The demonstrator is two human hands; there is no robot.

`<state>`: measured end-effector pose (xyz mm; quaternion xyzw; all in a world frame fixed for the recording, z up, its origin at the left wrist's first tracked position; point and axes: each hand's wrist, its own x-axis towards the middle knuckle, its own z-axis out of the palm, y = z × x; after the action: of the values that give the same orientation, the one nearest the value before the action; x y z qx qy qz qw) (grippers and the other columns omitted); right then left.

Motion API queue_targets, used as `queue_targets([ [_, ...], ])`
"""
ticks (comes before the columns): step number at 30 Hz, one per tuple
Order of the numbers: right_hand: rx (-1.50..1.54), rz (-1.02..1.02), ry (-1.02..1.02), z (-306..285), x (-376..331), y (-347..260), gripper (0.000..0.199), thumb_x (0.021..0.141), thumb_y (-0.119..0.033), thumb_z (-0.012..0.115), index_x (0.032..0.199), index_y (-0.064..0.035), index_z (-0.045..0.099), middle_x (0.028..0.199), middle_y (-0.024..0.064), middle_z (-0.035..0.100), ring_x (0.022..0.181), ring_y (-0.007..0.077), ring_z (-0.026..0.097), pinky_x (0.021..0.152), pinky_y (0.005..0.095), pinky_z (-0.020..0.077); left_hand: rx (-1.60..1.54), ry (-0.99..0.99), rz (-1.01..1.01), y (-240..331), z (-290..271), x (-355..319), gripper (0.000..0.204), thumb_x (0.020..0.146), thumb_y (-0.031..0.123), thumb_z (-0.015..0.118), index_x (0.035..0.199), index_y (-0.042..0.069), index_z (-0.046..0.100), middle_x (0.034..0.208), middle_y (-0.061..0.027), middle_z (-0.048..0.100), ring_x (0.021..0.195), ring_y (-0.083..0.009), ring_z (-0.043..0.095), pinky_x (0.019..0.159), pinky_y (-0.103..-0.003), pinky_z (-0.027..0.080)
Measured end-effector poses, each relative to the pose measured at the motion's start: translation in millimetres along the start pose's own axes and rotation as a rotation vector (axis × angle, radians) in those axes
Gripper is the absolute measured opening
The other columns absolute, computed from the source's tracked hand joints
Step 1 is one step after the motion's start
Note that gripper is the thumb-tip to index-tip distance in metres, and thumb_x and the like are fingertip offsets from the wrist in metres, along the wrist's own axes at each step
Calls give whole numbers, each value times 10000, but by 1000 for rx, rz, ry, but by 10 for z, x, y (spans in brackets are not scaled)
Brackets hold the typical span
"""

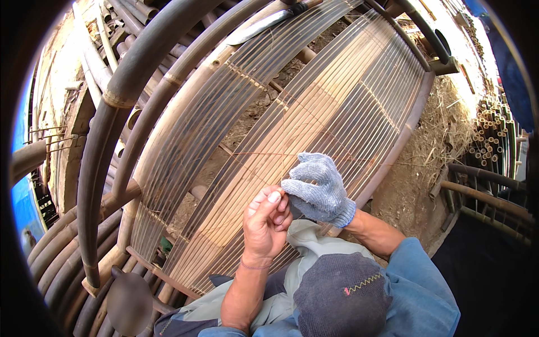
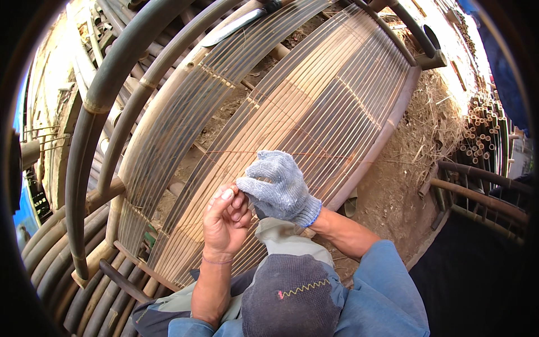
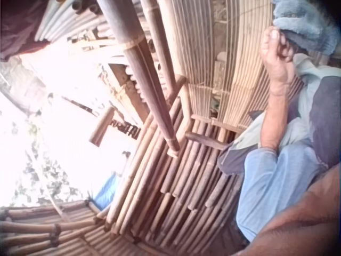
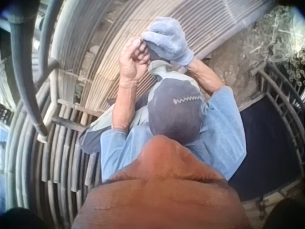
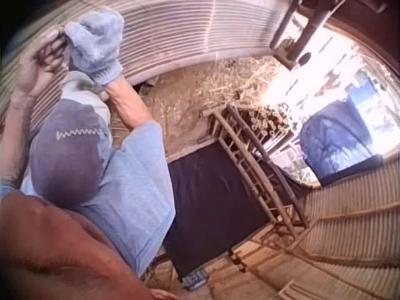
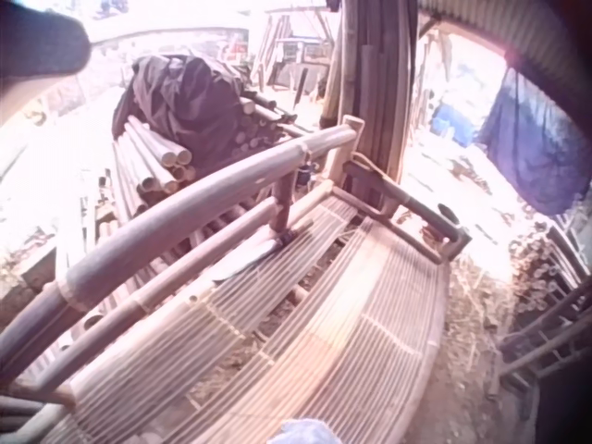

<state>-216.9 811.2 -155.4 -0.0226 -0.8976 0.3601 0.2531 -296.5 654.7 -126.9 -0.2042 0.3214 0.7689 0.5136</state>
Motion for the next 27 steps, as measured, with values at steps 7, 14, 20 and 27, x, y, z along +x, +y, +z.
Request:
queue_targets([
  [7, -175, 28, 110, 102, 163, 197, 321, 773, -121, 777, 1079, -158, 687, 1102, 62, 663, 1024, 266, 631, 883, 425, 507, 153, -1, 127, -88, 35, -7, 133, 932, 150, 592, 988, 30, 587, 781, -30, 519, 573, -60, 387, 480, -193, 320],
  [14, -84, -154, -88, -94, 278, 373, 271, 800, -182, 767, 1051, -178, 664, 1085, 48, 656, 999, 271, 630, 890, 461, 513, 307, 40, 234, -90, -35, 10, 119, 909, 107, 637, 963, 4, 613, 714, 3, 526, 537, -34, 374, 482, -178, 304],
  [20, -49, -194, -154, -82, 304, 429, 284, 775, -186, 766, 1039, -183, 660, 1056, 26, 656, 972, 265, 634, 894, 460, 518, 420, 42, 262, -88, -52, 57, 115, 930, 121, 627, 971, 17, 602, 733, 0, 548, 544, -28, 390, 488, -170, 315],
  [27, -104, -142, -113, -95, 244, 418, 272, 763, -157, 775, 1015, -169, 672, 1008, 25, 680, 922, 251, 665, 857, 439, 546, 270, 95, 241, -19, -85, 169, 115, 972, 136, 577, 1032, 43, 542, 979, -116, 633, 591, -71, 484, 432, -165, 359],
])
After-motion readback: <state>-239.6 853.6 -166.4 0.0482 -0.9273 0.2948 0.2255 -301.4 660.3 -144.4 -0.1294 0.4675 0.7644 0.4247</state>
